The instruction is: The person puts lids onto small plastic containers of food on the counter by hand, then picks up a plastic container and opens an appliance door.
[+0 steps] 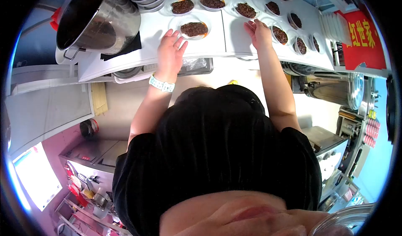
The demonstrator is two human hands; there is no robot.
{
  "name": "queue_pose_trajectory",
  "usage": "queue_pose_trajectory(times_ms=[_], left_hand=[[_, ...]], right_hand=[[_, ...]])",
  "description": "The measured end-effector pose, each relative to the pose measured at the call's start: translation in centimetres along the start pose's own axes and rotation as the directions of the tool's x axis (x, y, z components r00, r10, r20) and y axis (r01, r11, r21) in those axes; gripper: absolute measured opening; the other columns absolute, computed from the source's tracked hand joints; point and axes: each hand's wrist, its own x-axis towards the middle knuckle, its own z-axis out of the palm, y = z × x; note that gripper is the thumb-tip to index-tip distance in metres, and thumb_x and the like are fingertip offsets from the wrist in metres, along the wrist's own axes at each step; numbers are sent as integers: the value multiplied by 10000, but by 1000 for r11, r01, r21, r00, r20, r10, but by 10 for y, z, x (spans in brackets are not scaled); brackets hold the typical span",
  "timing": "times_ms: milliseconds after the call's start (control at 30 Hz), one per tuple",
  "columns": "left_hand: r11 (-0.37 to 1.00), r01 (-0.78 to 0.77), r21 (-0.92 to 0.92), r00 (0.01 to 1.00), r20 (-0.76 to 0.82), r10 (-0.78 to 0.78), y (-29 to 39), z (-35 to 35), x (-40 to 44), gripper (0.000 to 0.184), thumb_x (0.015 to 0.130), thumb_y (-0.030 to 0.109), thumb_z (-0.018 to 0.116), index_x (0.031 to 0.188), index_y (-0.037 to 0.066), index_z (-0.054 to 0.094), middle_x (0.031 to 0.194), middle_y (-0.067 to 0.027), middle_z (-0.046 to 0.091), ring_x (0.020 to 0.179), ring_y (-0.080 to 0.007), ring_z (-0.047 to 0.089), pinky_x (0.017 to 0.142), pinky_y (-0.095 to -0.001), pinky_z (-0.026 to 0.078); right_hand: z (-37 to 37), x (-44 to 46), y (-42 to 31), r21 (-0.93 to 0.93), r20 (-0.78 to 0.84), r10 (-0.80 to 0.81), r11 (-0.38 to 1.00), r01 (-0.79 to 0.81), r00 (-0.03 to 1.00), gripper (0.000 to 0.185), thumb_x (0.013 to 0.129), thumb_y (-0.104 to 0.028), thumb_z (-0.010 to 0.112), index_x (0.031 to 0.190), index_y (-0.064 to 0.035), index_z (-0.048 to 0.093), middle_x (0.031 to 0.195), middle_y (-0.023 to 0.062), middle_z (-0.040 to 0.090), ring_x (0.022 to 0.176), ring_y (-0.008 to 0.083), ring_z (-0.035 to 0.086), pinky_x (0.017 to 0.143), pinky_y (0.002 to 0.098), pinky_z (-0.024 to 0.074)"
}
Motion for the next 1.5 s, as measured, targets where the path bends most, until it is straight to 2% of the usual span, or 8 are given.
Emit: queue_pose_trajectory(times_ms=[467, 567, 633, 967, 1067, 1167, 1233, 1500], left_hand=[[999, 13, -52, 998, -64, -16, -4, -24, 3, 532, 828, 54, 511, 1307, -23, 294, 1274, -167, 373, 1086, -285, 431, 1016, -430, 365], [902, -135, 411, 976, 212, 49, -11, -35, 8, 459, 892, 101, 501, 1302, -17, 334, 1308, -166, 367, 1161, -307, 408, 1030, -462, 352], [986, 72, -153, 997, 37, -67, 0, -20, -2, 468, 850, 37, 484, 1279, -30, 309, 1261, -177, 356, 1090, -295, 429, 1041, -471, 361], [995, 34, -97, 995, -90, -42, 4, -16, -4, 447, 842, 44, 489, 1254, -31, 334, 1181, -167, 435, 1061, -296, 463, 1035, -472, 379], [995, 7, -101, 993, -117, -19, 5, -18, -3, 433, 843, 55, 496, 1241, -27, 345, 1179, -166, 441, 1058, -292, 470, 1035, -472, 379], [997, -9, -77, 990, -140, -2, 7, -13, -8, 420, 842, 58, 501, 1227, -24, 354, 1176, -163, 446, 1059, -286, 468, 1034, -471, 376], [997, -1, -76, 990, -140, -9, 4, -12, -11, 423, 840, 61, 516, 1226, -9, 358, 1173, -150, 448, 1051, -271, 470, 1032, -471, 377], [995, -25, -95, 988, -155, 10, -2, -17, -21, 363, 856, 65, 499, 1194, 12, 379, 1175, -151, 447, 1043, -264, 468, 1032, -460, 374]], right_hand=[[6, 17, -1, 29, -71, -8, 1000, 10, 997, 158, 917, -73, 483, 857, 70, 516, 848, 138, 557, 783, 226, 595, 781, 317, 566], [8, 9, 2, -20, -95, -8, 1000, 7, 995, 158, 914, -85, 478, 882, 66, 514, 852, 135, 561, 786, 230, 596, 768, 327, 561], [-3, -10, 5, -28, -54, -22, 999, 20, 998, 170, 910, -96, 491, 914, 74, 503, 877, 145, 567, 784, 236, 599, 773, 341, 561], [22, -111, 28, -200, 236, 293, 948, -249, 926, 241, 936, -241, 523, 977, -4, 504, 910, 141, 618, 784, 224, 628, 754, 324, 544], [12, -119, 9, -223, 140, 360, 919, -325, 922, 306, 955, -317, 482, 1002, -15, 489, 919, 145, 617, 780, 220, 626, 741, 318, 539], [-35, -109, -13, -254, -92, 49, 965, -71, 995, 405, 992, -311, 319, 1044, 66, 459, 958, 183, 555, 823, 262, 605, 768, 364, 553], [-67, -98, -34, -106, -273, 7, 994, -38, 962, 337, 973, -279, 413, 1099, 32, 437, 889, 141, 537, 794, 257, 596, 751, 374, 546], [-113, -51, -44, -154, -246, -120, 985, 84, 962, 260, 951, -175, 440, 1050, 64, 469, 940, 152, 556, 821, 242, 600, 759, 348, 554]])
